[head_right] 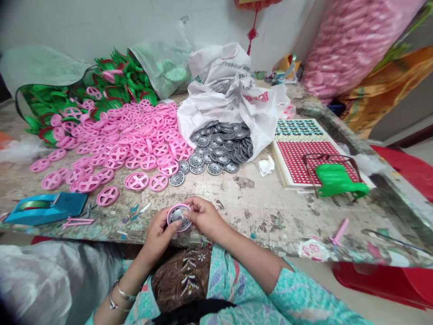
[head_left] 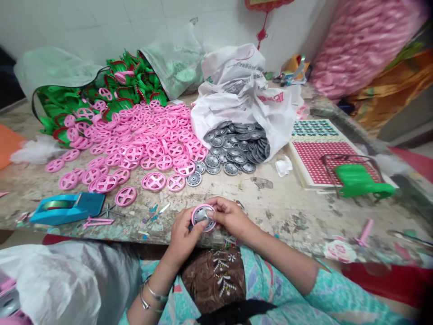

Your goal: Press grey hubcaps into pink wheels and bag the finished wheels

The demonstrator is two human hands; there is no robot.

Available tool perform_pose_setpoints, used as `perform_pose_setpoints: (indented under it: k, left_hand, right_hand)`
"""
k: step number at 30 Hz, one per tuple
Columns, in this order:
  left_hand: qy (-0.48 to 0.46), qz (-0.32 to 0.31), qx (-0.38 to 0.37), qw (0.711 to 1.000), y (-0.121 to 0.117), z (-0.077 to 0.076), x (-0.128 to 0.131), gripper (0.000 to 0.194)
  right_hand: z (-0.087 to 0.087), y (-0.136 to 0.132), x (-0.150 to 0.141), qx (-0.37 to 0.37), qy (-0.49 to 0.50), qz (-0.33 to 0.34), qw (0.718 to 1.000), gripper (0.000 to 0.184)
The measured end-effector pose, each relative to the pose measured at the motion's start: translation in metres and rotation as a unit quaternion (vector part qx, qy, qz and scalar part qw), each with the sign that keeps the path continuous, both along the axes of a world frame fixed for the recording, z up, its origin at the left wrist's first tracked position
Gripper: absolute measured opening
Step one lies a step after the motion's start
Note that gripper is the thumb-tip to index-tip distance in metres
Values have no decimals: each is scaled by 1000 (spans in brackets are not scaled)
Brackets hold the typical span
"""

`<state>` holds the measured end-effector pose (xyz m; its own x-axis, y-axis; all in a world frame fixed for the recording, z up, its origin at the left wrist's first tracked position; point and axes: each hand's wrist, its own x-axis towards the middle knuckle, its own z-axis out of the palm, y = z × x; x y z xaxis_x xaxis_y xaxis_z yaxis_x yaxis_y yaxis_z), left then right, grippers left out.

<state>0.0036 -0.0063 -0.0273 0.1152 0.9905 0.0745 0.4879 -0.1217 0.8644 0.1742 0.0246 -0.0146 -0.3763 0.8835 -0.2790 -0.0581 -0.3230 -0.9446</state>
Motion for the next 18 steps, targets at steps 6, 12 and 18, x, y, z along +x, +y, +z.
perform_pose_setpoints:
  k: [6, 12, 18]
  left_hand:
    - [-62, 35, -24, 997, -5, -6, 1, 26]
    - [-60, 103, 41, 992, -14, 1, -3, 22]
    - [50, 276, 147, 948, -50, 63, -48, 29]
  right_hand:
    - [-5, -5, -6, 57, -18, -4, 998, 33]
    - [-12, -4, -3, 77, -61, 52, 994, 56]
    - [-5, -4, 3, 122, -121, 104, 979, 37]
